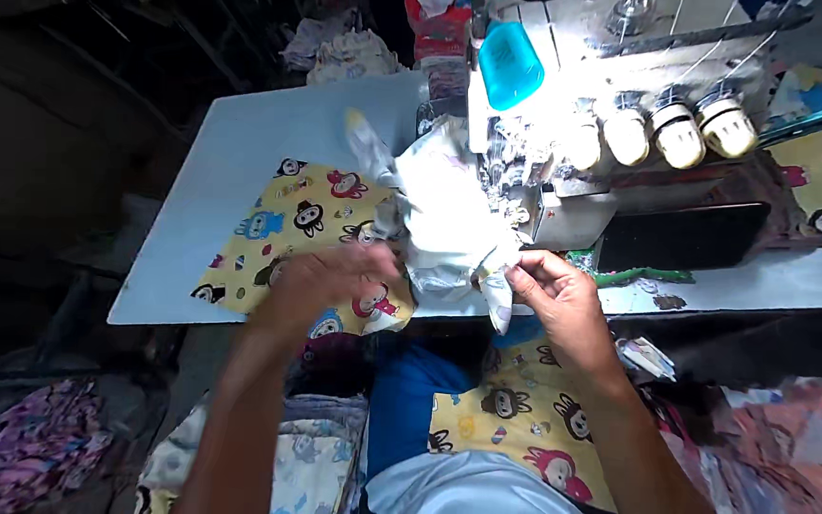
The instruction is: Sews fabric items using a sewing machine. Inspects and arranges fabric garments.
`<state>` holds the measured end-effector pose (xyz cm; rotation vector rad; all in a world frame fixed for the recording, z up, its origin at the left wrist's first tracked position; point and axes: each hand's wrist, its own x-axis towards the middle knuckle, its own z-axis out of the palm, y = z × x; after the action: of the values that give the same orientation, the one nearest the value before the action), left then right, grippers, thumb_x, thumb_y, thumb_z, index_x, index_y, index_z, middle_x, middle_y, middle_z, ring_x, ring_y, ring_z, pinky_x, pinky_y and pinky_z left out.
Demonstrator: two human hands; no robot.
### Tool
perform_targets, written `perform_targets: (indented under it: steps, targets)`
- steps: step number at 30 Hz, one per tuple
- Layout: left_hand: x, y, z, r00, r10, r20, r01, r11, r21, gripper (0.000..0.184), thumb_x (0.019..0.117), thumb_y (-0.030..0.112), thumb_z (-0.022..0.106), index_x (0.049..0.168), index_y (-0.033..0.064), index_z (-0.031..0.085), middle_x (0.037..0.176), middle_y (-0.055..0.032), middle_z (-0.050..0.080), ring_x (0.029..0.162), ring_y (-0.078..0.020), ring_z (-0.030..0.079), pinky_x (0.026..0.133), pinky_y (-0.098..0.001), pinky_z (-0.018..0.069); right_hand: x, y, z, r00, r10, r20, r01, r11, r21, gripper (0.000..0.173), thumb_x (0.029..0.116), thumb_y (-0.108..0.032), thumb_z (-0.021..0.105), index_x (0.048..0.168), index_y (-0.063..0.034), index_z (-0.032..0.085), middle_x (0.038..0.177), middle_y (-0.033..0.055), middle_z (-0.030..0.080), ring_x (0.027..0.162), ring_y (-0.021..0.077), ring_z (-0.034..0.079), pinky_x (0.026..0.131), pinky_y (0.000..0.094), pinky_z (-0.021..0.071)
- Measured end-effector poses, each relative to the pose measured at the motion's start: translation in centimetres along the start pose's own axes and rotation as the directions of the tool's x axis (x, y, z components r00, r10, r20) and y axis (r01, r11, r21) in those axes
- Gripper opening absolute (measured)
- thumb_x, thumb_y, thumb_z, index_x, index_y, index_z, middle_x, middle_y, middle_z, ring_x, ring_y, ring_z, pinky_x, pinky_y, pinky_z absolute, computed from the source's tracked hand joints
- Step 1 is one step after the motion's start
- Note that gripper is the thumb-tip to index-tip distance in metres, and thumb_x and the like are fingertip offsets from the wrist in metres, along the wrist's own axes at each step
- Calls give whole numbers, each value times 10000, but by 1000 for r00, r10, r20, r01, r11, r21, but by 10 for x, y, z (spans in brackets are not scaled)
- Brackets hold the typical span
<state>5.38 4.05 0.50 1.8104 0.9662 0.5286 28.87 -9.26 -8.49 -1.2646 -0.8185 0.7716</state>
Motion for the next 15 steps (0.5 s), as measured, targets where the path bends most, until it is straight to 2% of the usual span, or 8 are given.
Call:
perform_targets:
  steps: [2,4,6,7,8,9,12,15]
  targets:
    - [-17,-27,47,926,-161,342,230,958,-172,408,1096,252,386,1236,-14,663,1117,-50,758,980,-135,741,853,-309,617,-2,-5,2,992,115,55,-125,956,266,139,976,7,620,1093,-23,688,922,50,725,778,101,711,742,270,625]
    - [-25,-50,91,887,-146,438,350,831,-432,506,1073,360,469,1368,-44,544,1201,-74,726,1093,-176,711,970,-355,579,-2,-8,6,966,214,143,-257,844,470,152,1014,-4,553,1089,-43,680,934,64,728,778,97,713,743,264,619]
    - [-23,-62,122,936,-102,338,333,570,-751,579,942,455,705,1300,29,544,1154,-50,720,1094,-172,700,1006,-358,561,-2,-8,8,942,278,186,-335,765,550,168,1034,-22,522,1088,-51,678,930,75,736,768,102,724,741,260,624]
    - [-20,-62,133,962,-130,242,274,424,-863,478,923,388,744,1224,56,579,1093,-50,718,1044,-173,706,980,-359,570,-3,-6,9,942,284,177,-334,769,544,168,1035,-19,523,1093,-45,678,934,80,735,774,105,723,750,262,623]
    - [-16,-60,139,975,-175,134,184,316,-931,314,954,276,712,1162,63,611,1041,-57,714,992,-172,707,950,-357,576,-4,-3,9,954,264,140,-298,812,502,168,1027,-12,534,1105,-35,682,939,79,732,777,104,719,747,260,620]
    - [-13,-56,142,977,-212,21,84,289,-954,184,993,171,635,1140,63,611,1023,-64,705,966,-168,699,932,-352,575,-6,0,9,971,222,83,-236,876,421,168,1020,-10,550,1118,-26,685,945,74,729,787,104,714,748,260,618]
    - [-13,-44,136,961,-181,-209,-99,478,-873,226,1020,87,549,1243,67,582,1106,-66,713,1030,-175,705,977,-366,568,-11,11,5,998,19,-62,-14,997,75,230,1054,-117,527,1193,-47,696,1012,29,732,864,89,702,772,245,596]
    - [-19,-39,130,968,-134,-213,-92,600,-795,402,1005,61,556,1386,64,430,1217,-54,664,1112,-168,680,1014,-369,556,-15,14,8,988,-129,-80,125,991,-52,351,987,-199,663,1296,-46,600,1141,11,695,1010,66,689,898,245,588]
